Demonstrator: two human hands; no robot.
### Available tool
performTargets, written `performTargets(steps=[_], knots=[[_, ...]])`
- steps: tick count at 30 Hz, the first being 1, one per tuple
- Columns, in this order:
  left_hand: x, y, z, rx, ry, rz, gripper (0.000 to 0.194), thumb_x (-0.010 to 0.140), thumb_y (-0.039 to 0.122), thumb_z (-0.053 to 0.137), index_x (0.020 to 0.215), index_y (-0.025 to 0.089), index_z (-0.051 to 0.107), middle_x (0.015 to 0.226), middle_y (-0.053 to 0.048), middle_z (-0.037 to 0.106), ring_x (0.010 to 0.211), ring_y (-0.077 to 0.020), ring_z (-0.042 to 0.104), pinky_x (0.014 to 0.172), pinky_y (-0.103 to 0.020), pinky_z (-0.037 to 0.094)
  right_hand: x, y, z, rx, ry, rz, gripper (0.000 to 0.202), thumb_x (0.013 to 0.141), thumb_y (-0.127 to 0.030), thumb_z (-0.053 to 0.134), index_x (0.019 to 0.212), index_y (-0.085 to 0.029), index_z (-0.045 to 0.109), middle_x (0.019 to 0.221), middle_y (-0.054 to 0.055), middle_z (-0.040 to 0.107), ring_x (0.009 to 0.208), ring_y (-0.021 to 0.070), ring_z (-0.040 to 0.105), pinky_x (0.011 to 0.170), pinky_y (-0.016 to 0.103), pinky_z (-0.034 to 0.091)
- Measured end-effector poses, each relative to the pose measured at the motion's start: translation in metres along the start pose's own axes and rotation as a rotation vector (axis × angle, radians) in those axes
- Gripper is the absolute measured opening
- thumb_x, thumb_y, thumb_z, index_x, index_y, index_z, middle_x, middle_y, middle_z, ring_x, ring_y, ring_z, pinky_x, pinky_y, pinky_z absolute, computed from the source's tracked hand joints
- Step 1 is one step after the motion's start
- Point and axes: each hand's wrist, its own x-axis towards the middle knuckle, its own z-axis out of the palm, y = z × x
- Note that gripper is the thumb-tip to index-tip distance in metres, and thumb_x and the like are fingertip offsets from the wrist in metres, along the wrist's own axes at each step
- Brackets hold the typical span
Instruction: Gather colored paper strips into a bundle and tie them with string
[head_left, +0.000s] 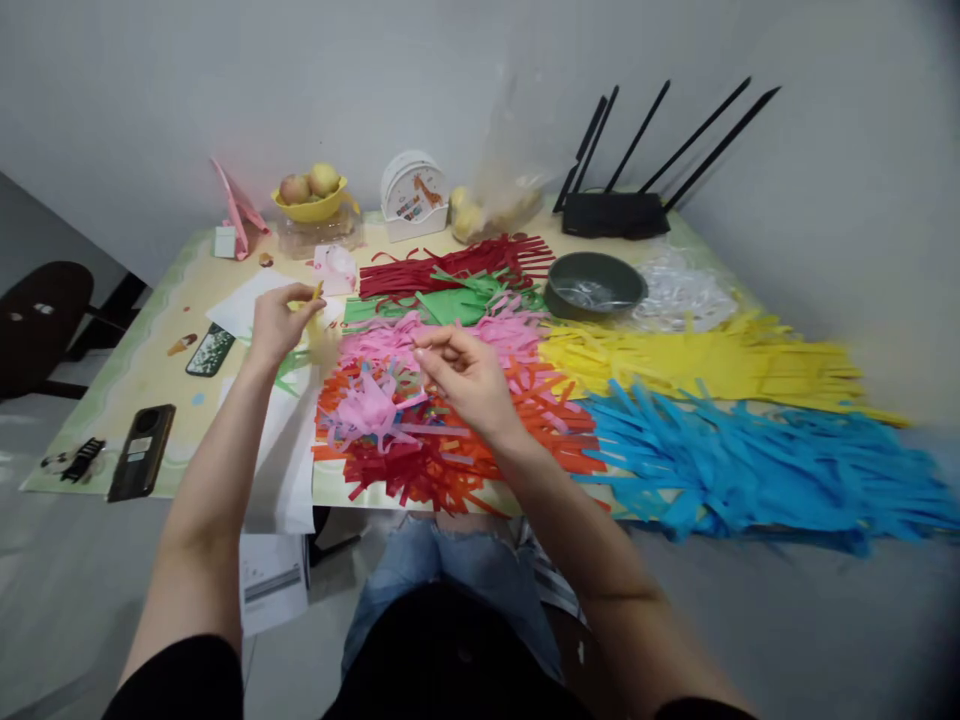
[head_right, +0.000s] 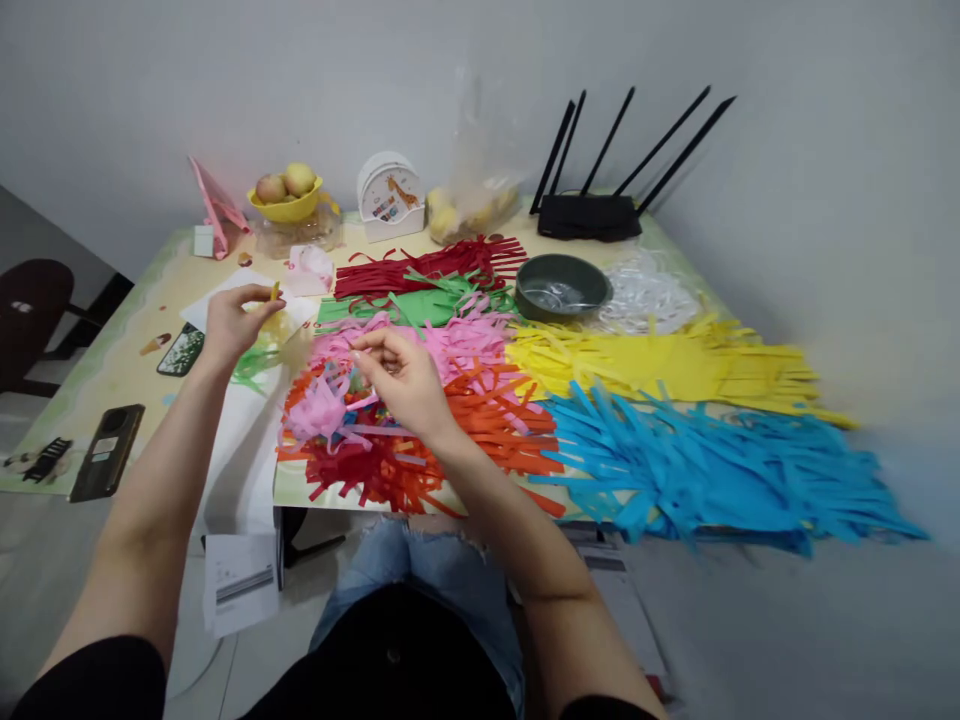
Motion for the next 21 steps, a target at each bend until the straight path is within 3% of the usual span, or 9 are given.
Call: performTargets(steps=[3,8,15,21], knots=[[-0.037,0.045,-0.009,-0.266,0.026,0.090,0.024,0.074,0.037,0.079,0.087,0.018,0.079,0.090,-0.007,0.078,0.083,-0.0213,0.070,0.083,-0.031,0.052,-0.001,-0.003,0.010,-0.164,0.000,-0.077,0.021,0.085,-0.038,0.066,0.088,-0.017,0.065,0.057,-0.006,0.050,0.050,0.0073,0.043,0.050,0.021,0.034],[-0.089,0.096,-0.015,-0.360,0.008,0.148,0.026,0.073,0.042,0.081,0.086,0.020,0.080,0.088,-0.006,0.079,0.079,-0.0200,0.071,0.079,-0.030,0.054,-0.009,-0.011,0.019,-0.238,-0.014,-0.123,0.020,0.089,-0.035,0.061,0.094,-0.016,0.066,0.059,-0.006,0.051,0.051,0.0079,0.043,0.052,0.022,0.034],[-0.108,0.111,-0.013,-0.336,0.041,0.230,0.021,0.081,0.038,0.078,0.089,0.019,0.077,0.087,-0.005,0.078,0.076,-0.0168,0.069,0.073,-0.027,0.052,-0.019,-0.018,0.018,-0.240,-0.012,-0.135,0.017,0.089,-0.031,0.061,0.089,-0.015,0.065,0.058,-0.006,0.053,0.051,0.0073,0.046,0.052,0.021,0.034],[-0.114,0.109,-0.010,0.092,0.191,0.506,0.017,0.091,0.037,0.068,0.094,0.021,0.073,0.085,-0.004,0.074,0.084,-0.0205,0.063,0.079,-0.034,0.044,-0.015,-0.017,0.016,-0.089,-0.030,-0.041,0.024,0.086,-0.038,0.066,0.096,-0.016,0.063,0.055,-0.008,0.054,0.047,0.0063,0.047,0.049,0.019,0.038]])
